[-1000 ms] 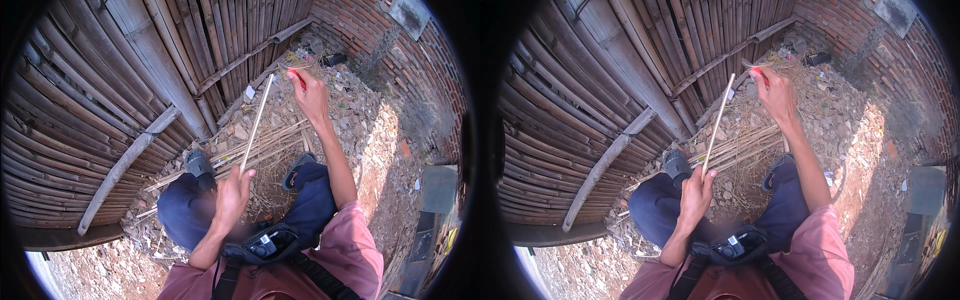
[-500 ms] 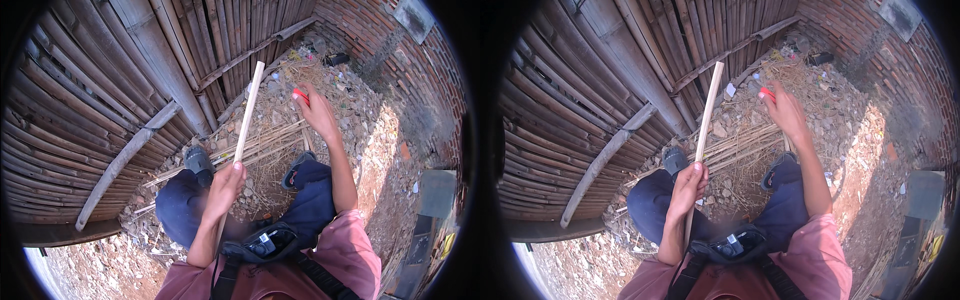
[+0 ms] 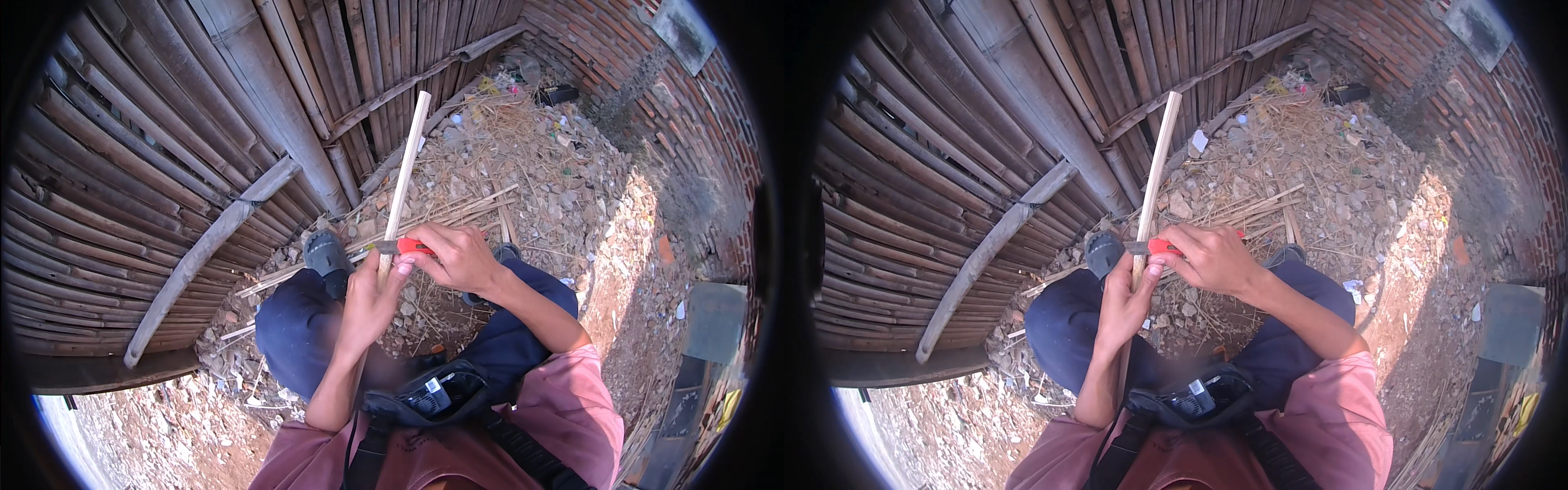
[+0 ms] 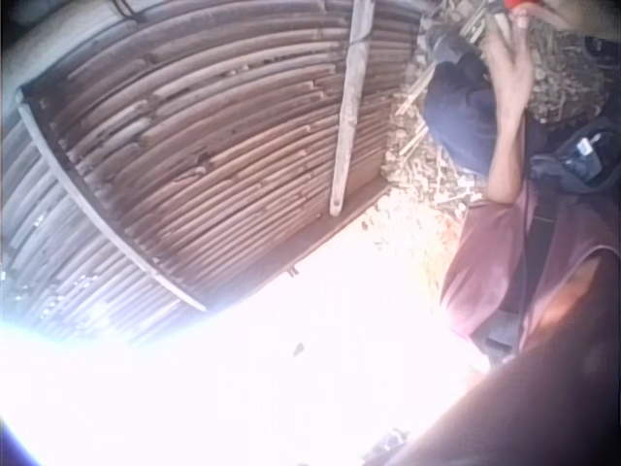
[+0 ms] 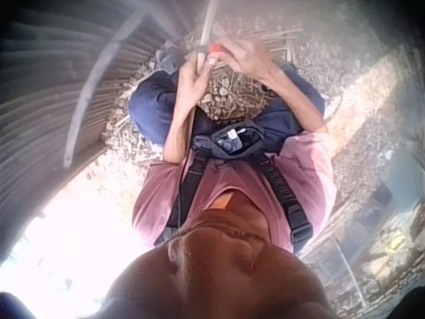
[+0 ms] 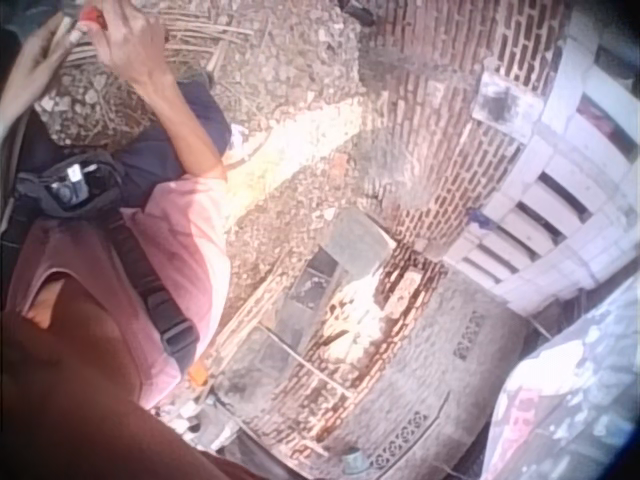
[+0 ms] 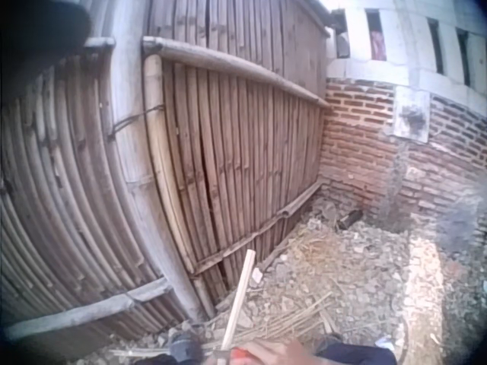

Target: The person shaves a bamboo stick using a utility knife by hand while holding it over a pile of wood shavings.

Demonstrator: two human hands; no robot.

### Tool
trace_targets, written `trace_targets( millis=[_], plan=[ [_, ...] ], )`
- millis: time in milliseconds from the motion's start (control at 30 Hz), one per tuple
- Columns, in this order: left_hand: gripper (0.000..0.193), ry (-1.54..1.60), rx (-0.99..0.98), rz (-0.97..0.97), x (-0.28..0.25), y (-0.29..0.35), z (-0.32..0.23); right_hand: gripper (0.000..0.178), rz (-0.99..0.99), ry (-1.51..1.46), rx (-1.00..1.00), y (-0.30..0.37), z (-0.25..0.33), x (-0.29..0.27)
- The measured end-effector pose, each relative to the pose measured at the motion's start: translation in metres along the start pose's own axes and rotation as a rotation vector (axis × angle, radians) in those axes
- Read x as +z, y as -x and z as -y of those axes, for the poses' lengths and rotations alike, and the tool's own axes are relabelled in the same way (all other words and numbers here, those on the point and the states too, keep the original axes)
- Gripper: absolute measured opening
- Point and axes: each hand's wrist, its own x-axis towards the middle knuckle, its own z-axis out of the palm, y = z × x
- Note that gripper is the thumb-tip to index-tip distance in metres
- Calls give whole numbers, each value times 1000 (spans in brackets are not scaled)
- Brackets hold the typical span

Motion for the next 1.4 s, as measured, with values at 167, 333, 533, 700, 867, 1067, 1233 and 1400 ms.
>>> trace_targets(
  millis=[167,333,533,700,867,1067,1233,1400],
  plan=[
    [28,24,57,17,-3,1,5,24,-25,1,-51,2,-2,5],
    [33,125,37,24,-2,1,11,25,20,27,-87,6,-5,10],
    [33,297,25,72,-3,3,12,25,34,5,-134,6,-6,9],
    [22,143,72,57,-4,0,22,26,39,30,-119,6,-6,8],
    [26,38,134,-23,1,2,17,29,25,34,-98,5,-3,7],
    [20,-56,90,-66,2,4,6,31,22,78,-51,6,3,7],
    [24,-150,20,-91,4,3,8,25,-57,94,-8,3,6,12],
    [26,16,81,-90,6,-1,8,25,-68,58,-6,3,3,12]
  ],
)
